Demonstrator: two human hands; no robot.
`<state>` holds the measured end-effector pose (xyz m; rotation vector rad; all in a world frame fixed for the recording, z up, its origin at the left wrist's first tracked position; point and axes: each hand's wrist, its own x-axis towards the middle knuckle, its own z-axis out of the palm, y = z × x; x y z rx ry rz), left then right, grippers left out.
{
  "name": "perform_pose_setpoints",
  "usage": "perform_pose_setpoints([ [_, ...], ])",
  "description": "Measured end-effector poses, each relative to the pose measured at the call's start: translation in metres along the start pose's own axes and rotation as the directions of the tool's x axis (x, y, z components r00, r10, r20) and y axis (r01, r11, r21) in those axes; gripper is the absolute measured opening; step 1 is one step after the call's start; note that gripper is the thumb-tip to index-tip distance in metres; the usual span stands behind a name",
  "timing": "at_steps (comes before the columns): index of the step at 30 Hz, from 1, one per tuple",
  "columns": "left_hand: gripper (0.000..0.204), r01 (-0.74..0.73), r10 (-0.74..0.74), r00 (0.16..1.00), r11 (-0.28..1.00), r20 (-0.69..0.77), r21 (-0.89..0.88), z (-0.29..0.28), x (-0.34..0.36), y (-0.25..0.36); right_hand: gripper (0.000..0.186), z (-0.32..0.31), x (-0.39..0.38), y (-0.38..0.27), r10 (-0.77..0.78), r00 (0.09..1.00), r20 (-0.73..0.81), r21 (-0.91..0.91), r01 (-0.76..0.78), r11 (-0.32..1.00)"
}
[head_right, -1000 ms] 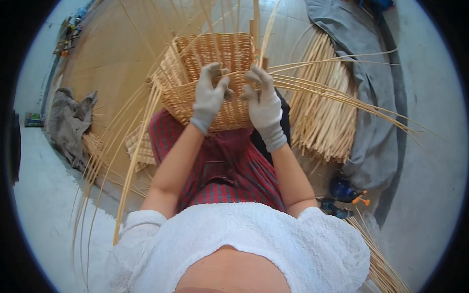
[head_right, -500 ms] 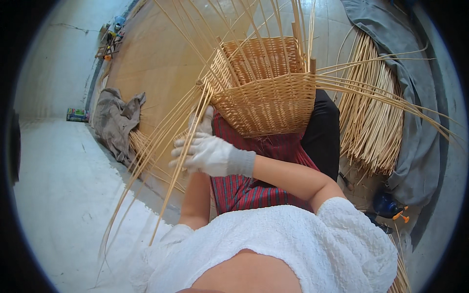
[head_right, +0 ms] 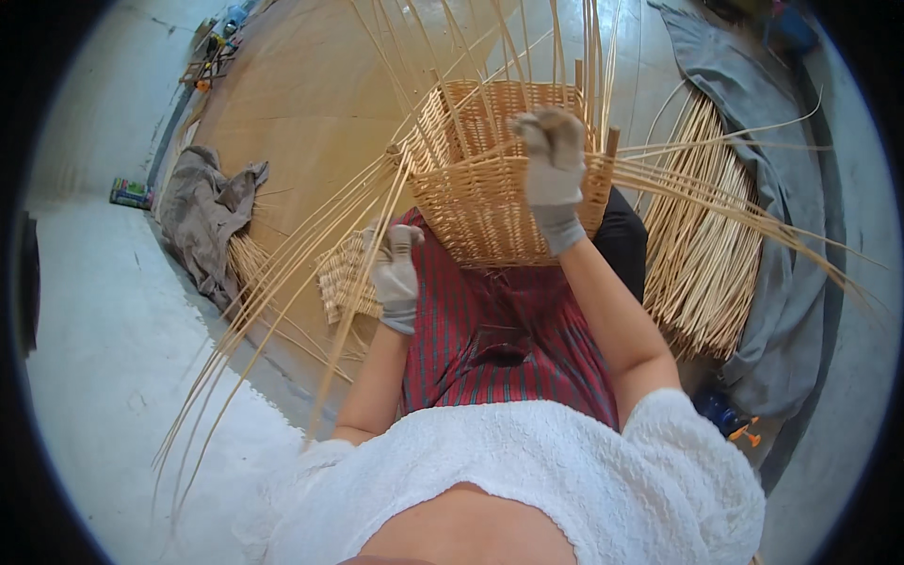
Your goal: The person sits on the floor weaving a basket by hand, interlacing thin bamboo strips through a vertical frame. They periodically pause to select new strips from a nearby pile and continue the weaving process.
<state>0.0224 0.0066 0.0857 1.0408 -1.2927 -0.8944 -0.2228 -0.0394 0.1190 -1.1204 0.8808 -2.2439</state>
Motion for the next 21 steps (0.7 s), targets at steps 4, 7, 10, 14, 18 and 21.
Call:
perform_pose_setpoints([
  [4,0.039,-0.107,0.001,0.967,0.909,0.254,0.403,0.030,0.005,0.016,0.026,-0.048,-0.020,0.030,0.215,0.973,-0.088,0.024,-0.214,0.977],
  [7,0.039,-0.222,0.093,0.966,0.774,0.240,0.593,0.050,0.051,0.008,0.019,-0.028,-0.030,0.014,0.326,0.924,-0.202,-0.010,-0.334,0.942],
  [10,0.036,0.112,-0.349,0.890,0.791,0.294,0.601,0.061,0.093,0.003,0.024,-0.006,-0.011,0.002,0.174,0.984,-0.039,-0.159,-0.178,0.971],
  [14,0.032,0.025,-0.283,0.907,0.774,0.310,0.633,0.080,0.096,0.001,0.031,0.075,0.073,-0.003,-0.129,0.855,0.503,-0.630,0.464,0.623],
  [18,0.030,-0.015,-0.163,0.920,0.894,0.355,0.448,0.071,0.101,-0.033,0.039,0.051,0.055,0.009,-0.126,0.910,0.395,-0.175,0.209,0.962],
  [21,0.029,0.087,-0.184,0.910,0.961,0.371,0.263,0.063,0.096,-0.057,0.038,-0.028,-0.023,0.023,-0.005,0.987,0.161,0.270,-0.039,0.962],
])
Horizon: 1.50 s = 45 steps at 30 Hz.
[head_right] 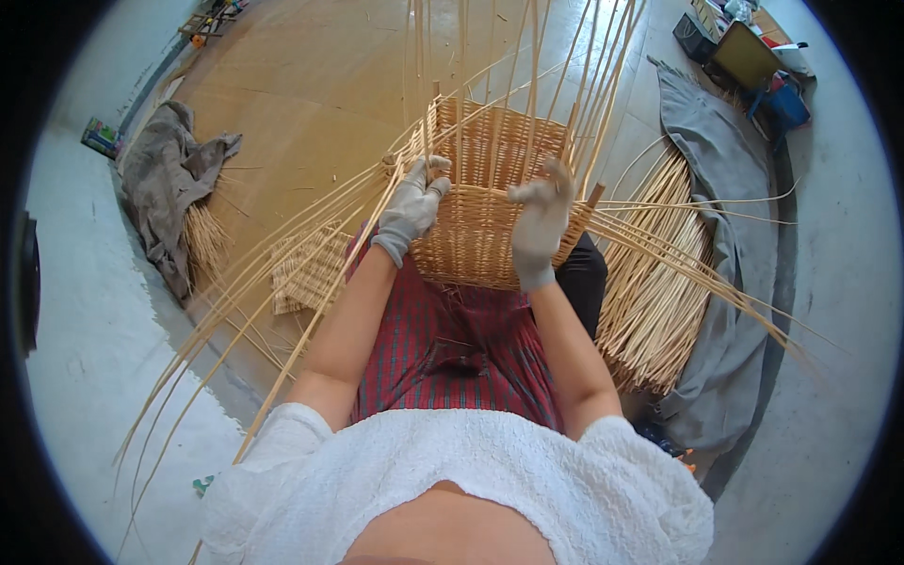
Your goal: The person sits on the floor weaving a basket by hand, interlacing thin bamboo strips through a vertical frame. They periodically pause to select new strips from a nearby pile and continue the weaving process.
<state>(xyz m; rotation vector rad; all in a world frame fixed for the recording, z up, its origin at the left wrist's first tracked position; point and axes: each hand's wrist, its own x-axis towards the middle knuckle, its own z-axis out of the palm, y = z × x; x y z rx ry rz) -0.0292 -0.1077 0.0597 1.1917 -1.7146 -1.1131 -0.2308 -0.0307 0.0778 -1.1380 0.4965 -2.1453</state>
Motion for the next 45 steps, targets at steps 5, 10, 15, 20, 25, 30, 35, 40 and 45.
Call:
perform_pose_setpoints([
  [5,0.039,0.297,-0.305,0.952,0.916,0.010,-0.270,0.009,-0.008,0.075,0.036,-0.002,-0.002,-0.030,0.222,0.926,-0.307,-0.321,-0.320,0.891],
  [10,0.047,0.089,-0.099,0.973,0.994,-0.209,-0.058,0.028,-0.003,0.047,0.016,0.023,-0.021,-0.045,0.284,0.957,-0.060,-0.154,-0.290,0.945],
  [15,0.052,-0.497,0.443,0.814,0.866,-0.376,-0.055,0.032,-0.036,0.080,0.018,-0.046,-0.006,-0.056,0.171,0.870,-0.463,-0.363,-0.362,0.858],
  [20,0.043,0.000,-0.056,0.985,0.948,0.165,0.318,0.057,0.006,0.077,0.029,0.000,0.044,-0.061,0.050,0.997,-0.055,-0.637,-0.074,0.767],
  [25,0.031,0.095,-0.101,0.995,0.945,0.003,0.314,0.077,0.009,0.069,0.042,0.000,0.104,-0.050,-0.100,0.848,0.521,-0.840,0.530,0.118],
  [30,0.015,0.189,-0.175,0.972,0.979,0.157,-0.079,0.065,0.001,0.094,0.017,-0.071,-0.005,-0.086,0.049,0.963,-0.266,-0.222,-0.111,0.969],
  [35,0.032,-0.326,0.359,0.915,0.927,-0.184,0.187,0.087,-0.011,0.112,0.012,-0.091,-0.015,-0.149,0.187,0.798,-0.573,-0.385,-0.463,0.798],
  [40,0.025,0.091,-0.127,0.954,0.986,0.270,0.141,0.144,0.004,0.111,0.038,-0.062,0.055,-0.130,-0.183,0.982,0.042,-0.932,0.105,0.348],
  [45,0.021,0.098,-0.108,0.981,0.993,0.160,0.071,0.151,0.003,0.112,0.038,-0.040,0.120,-0.130,-0.138,0.982,-0.128,-0.768,-0.011,0.641],
])
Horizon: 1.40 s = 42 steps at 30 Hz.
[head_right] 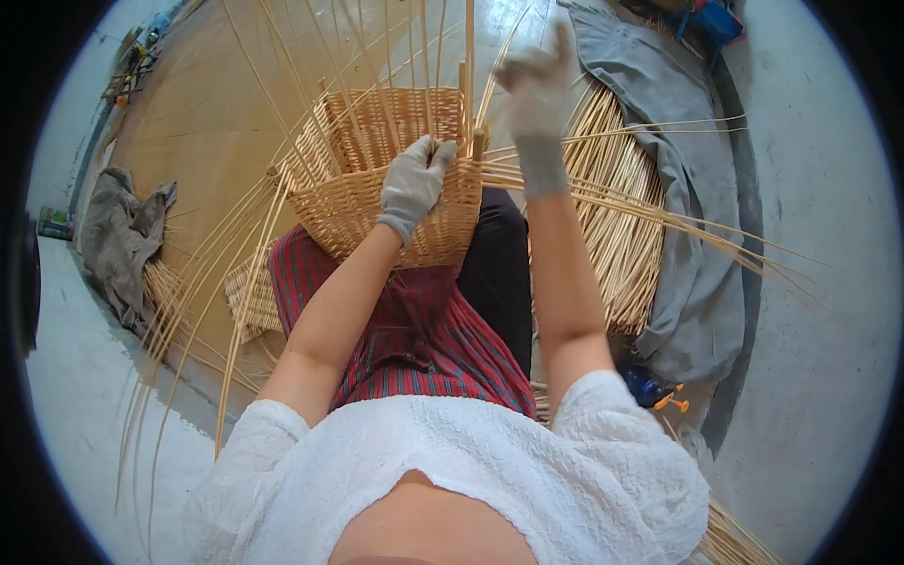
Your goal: The person sits on the floor weaving a basket by hand, interlacing thin bamboo strips through a vertical frame. They periodically pause to select new strips from a nearby pile and continue the weaving process.
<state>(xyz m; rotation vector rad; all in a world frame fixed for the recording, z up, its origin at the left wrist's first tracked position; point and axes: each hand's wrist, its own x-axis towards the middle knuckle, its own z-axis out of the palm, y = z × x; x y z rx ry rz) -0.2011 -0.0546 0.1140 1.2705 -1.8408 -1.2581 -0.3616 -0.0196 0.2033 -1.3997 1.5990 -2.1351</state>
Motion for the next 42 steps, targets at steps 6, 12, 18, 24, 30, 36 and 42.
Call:
perform_pose_setpoints([
  [6,0.084,-0.196,0.224,0.972,0.939,0.071,-0.282,-0.008,-0.030,-0.016,0.033,-0.066,-0.061,0.083,0.088,0.968,-0.235,0.212,-0.037,0.976],
  [12,0.096,-0.333,0.159,0.926,0.769,0.341,0.545,-0.022,-0.042,0.024,0.030,-0.069,-0.063,0.055,0.174,0.965,-0.198,0.165,-0.142,0.976],
  [18,0.069,-0.194,0.424,0.886,0.709,0.190,-0.678,0.012,-0.040,-0.030,0.041,0.037,-0.152,-0.051,-0.025,0.857,0.514,-0.021,0.042,0.999],
  [24,0.042,-0.090,0.117,0.993,0.798,0.006,-0.596,-0.073,-0.037,-0.073,0.047,-0.013,-0.059,0.005,0.235,0.939,0.250,-0.513,-0.078,0.855],
  [30,0.035,-0.444,0.415,0.896,0.838,-0.157,-0.317,-0.063,0.008,0.032,0.042,0.007,-0.075,0.034,0.316,0.930,0.188,-0.765,-0.063,0.641],
  [36,0.036,-0.781,0.788,0.615,0.615,-0.035,0.109,-0.002,0.009,0.061,0.030,0.022,-0.064,0.082,0.178,0.978,0.111,-0.856,0.003,0.517],
  [42,0.013,-0.232,0.019,0.876,0.893,-0.481,-0.386,-0.131,-0.100,-0.125,0.022,0.019,-0.079,0.056,-0.146,0.982,-0.121,-0.515,0.063,0.855],
])
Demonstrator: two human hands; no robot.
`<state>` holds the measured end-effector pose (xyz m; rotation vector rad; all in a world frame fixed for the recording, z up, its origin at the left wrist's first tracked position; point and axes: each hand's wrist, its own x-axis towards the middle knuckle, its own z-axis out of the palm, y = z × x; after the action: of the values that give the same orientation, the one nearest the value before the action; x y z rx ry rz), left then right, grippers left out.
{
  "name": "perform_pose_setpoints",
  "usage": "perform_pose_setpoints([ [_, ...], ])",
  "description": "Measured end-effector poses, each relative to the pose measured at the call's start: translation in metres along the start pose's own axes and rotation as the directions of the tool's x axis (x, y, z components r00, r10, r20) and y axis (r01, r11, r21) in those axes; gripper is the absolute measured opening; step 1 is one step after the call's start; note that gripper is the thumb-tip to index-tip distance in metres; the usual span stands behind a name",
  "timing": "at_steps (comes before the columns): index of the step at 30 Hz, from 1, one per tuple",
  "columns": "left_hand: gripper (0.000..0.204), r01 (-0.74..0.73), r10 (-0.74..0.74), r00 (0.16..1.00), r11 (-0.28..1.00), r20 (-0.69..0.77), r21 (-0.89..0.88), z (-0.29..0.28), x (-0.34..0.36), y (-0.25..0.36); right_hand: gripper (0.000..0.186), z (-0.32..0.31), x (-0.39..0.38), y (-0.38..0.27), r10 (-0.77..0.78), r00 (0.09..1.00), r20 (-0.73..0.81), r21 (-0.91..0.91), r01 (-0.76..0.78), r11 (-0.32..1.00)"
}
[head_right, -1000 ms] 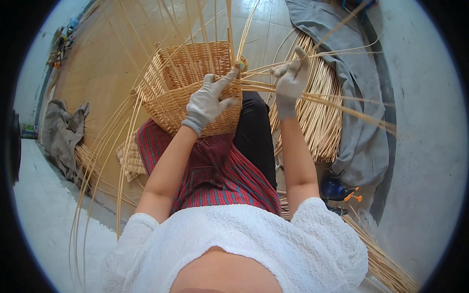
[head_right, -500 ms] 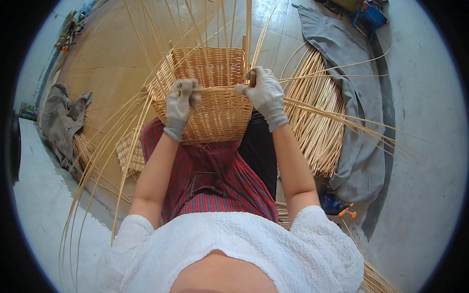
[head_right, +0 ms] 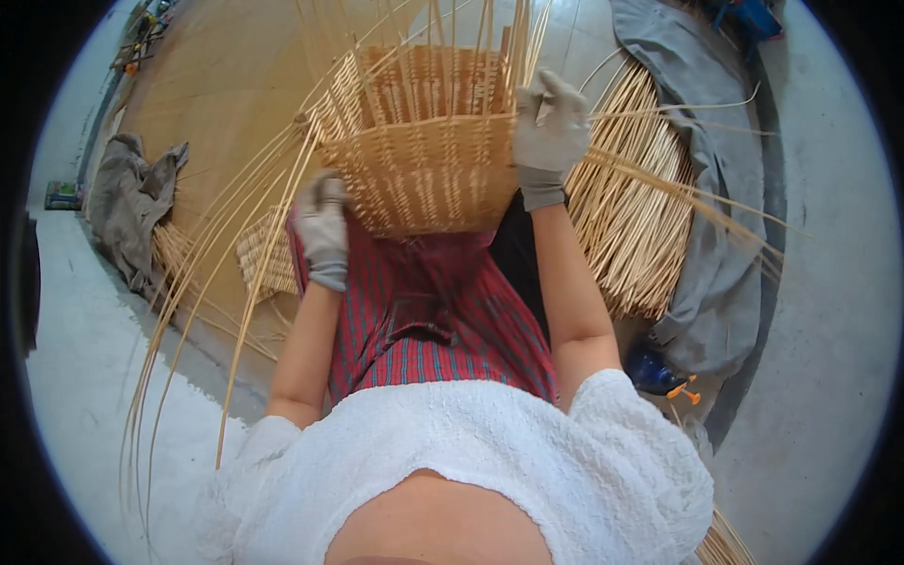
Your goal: The person sits on the floor weaving a basket by hand, interlacing thin bamboo strips through a vertical frame. They periodically pause to select new strips from a nearby pile and continue the weaving process.
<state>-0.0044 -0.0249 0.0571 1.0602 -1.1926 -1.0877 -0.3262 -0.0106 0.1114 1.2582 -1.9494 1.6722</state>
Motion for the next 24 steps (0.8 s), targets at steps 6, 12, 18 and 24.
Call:
perform_pose_setpoints([
  [6,0.012,-0.218,0.233,0.964,0.968,-0.126,0.126,-0.063,0.003,0.028,0.022,-0.009,-0.104,-0.104,-0.084,0.844,0.530,0.393,-0.157,0.906],
  [12,0.048,0.400,-0.387,0.916,0.874,0.100,-0.276,-0.090,-0.009,0.019,0.022,0.017,-0.140,-0.207,-0.807,0.429,0.406,0.857,0.128,0.499],
  [18,0.048,-0.245,-0.028,0.881,0.828,0.473,0.505,-0.035,0.003,0.134,0.046,-0.003,-0.124,-0.181,-0.714,-0.186,0.675,0.716,0.399,0.573],
  [24,0.045,-0.047,0.101,0.969,0.972,0.225,-0.232,-0.076,0.009,0.046,0.061,0.055,-0.035,-0.044,-0.037,0.701,0.712,0.700,-0.705,0.112],
])
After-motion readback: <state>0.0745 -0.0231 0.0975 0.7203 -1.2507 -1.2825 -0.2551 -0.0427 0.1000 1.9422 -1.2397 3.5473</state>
